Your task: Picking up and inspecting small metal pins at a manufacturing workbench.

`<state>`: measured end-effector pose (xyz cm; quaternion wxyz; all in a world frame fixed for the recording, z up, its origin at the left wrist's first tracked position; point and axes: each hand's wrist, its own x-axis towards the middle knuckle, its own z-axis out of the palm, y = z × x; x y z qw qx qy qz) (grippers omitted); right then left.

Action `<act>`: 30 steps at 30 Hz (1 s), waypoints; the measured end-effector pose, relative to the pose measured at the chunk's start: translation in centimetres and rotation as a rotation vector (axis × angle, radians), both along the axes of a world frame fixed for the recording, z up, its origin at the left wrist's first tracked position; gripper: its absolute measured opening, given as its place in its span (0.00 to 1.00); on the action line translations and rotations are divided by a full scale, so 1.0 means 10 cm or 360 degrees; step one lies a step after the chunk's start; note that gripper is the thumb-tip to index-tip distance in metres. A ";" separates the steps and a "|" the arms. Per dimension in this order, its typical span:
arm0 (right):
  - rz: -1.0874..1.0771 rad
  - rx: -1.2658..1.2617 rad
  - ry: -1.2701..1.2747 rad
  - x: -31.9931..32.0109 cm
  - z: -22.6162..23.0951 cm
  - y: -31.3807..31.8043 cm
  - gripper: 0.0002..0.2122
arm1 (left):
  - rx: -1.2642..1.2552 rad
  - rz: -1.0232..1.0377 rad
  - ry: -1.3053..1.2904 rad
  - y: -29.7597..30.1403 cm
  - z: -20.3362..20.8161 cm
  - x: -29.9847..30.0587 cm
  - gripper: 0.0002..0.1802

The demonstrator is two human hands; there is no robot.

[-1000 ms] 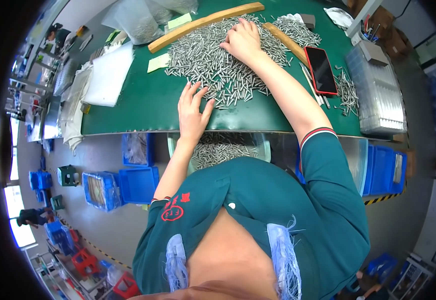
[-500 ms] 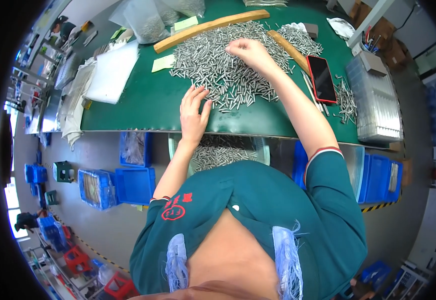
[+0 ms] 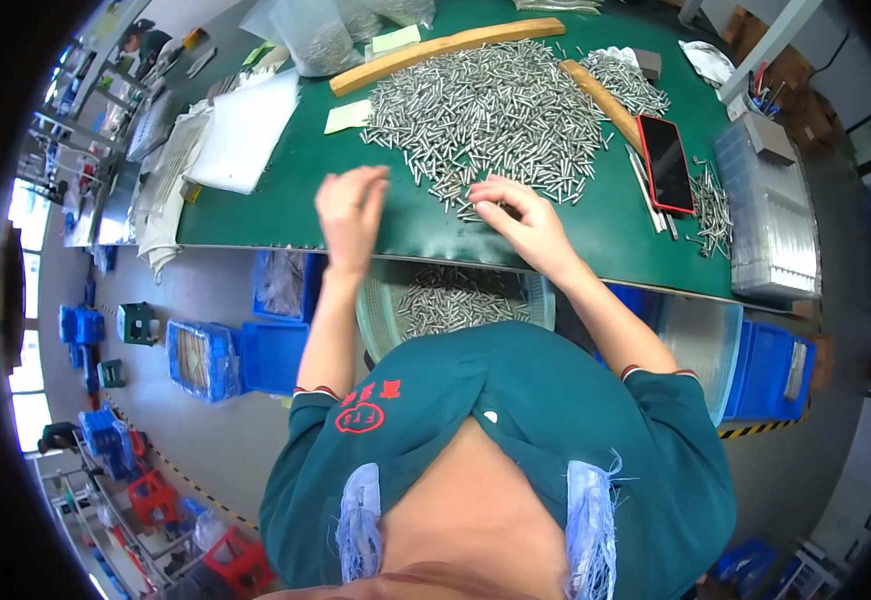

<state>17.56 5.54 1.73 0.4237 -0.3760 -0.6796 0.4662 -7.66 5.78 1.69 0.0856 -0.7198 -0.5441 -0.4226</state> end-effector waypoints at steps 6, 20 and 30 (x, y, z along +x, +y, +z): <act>-0.0472 0.0465 -0.0253 0.31 -0.14 -0.19 0.06 | 0.0034 0.0632 0.0087 0.21 -0.10 -0.93 0.11; -0.0696 0.0743 -0.0438 0.32 -0.22 -0.28 0.05 | -0.0386 0.0183 0.0502 1.06 -0.30 -0.14 0.09; -0.0682 0.0735 -0.0393 0.30 -0.20 -0.26 0.04 | -0.0412 0.0192 0.0659 1.15 -0.29 -0.18 0.05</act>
